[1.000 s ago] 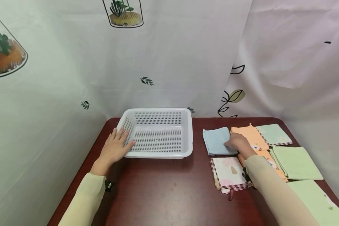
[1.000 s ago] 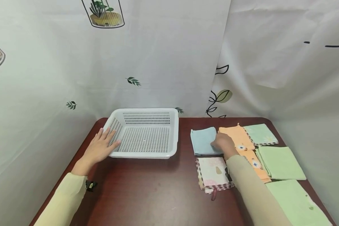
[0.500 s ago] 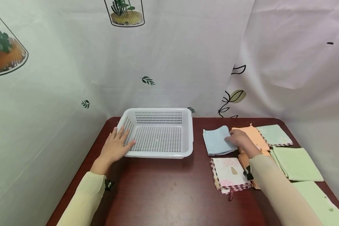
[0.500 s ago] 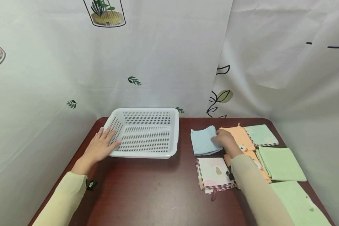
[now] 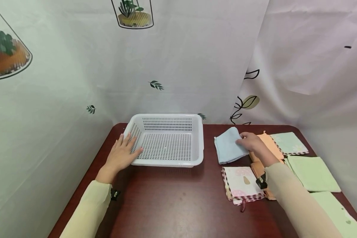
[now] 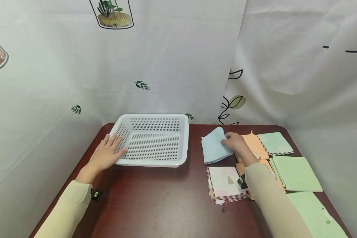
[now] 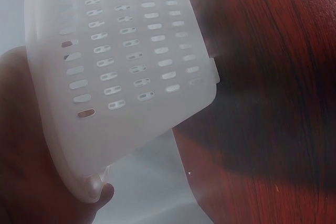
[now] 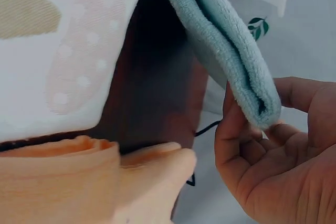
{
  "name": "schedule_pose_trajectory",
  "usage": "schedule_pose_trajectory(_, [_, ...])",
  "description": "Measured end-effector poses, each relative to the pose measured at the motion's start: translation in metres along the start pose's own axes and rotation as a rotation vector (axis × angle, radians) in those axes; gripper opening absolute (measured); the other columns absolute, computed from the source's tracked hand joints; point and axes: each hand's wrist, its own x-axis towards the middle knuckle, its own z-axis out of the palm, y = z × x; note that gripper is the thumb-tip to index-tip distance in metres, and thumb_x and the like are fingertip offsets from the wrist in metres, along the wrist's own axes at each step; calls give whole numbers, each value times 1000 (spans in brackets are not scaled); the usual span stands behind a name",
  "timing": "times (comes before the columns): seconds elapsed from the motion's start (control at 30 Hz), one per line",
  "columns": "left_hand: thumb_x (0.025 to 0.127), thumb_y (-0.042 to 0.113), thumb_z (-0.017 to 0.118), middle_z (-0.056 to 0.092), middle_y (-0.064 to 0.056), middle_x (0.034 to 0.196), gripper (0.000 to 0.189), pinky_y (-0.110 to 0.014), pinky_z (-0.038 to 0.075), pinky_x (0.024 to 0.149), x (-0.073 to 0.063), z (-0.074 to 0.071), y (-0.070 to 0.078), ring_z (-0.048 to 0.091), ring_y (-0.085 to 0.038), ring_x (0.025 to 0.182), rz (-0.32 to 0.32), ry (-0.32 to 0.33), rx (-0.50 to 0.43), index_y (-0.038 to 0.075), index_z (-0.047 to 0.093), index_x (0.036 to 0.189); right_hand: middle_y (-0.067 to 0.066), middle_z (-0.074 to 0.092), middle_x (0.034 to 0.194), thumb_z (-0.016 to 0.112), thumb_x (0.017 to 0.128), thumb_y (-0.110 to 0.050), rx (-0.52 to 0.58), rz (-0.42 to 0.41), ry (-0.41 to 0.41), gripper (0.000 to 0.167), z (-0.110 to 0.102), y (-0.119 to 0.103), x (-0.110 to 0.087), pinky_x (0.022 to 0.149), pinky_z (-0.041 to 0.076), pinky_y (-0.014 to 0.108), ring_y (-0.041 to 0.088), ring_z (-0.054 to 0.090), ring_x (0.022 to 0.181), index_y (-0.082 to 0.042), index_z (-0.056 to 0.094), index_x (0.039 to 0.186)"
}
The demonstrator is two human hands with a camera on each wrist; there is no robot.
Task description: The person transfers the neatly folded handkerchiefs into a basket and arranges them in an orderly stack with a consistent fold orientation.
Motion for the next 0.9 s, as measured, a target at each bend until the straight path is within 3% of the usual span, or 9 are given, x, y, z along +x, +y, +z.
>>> schedule_pose_trajectory(0.2, [100, 61, 44, 17, -26, 166, 82, -65, 10, 121, 1, 0, -1, 3, -49, 153, 3, 7, 5, 4, 31, 159, 30, 51, 127, 56, 100, -21, 23, -21, 5, 41, -6, -8, -3, 67, 53, 32, 30, 60, 94, 7, 52, 130])
schedule_pose_trajectory(0.57, [100, 60, 44, 17, -25, 166, 81, -65, 9, 121, 0, 1, 0, 3, -49, 153, -4, 9, 4, 5, 31, 159, 31, 49, 136, 57, 100, -26, 11, -45, 14, 44, -15, -18, -8, 72, 53, 33, 32, 60, 97, 4, 54, 132])
schedule_pose_trajectory(0.9, [100, 57, 46, 18, -25, 165, 80, -65, 7, 121, -1, 0, 1, 3, -49, 153, -8, 11, -5, 4, 32, 158, 29, 52, 131, 56, 100, -28, -24, -67, 34, 45, -23, -28, -12, 77, 50, 34, 32, 60, 100, 3, 55, 133])
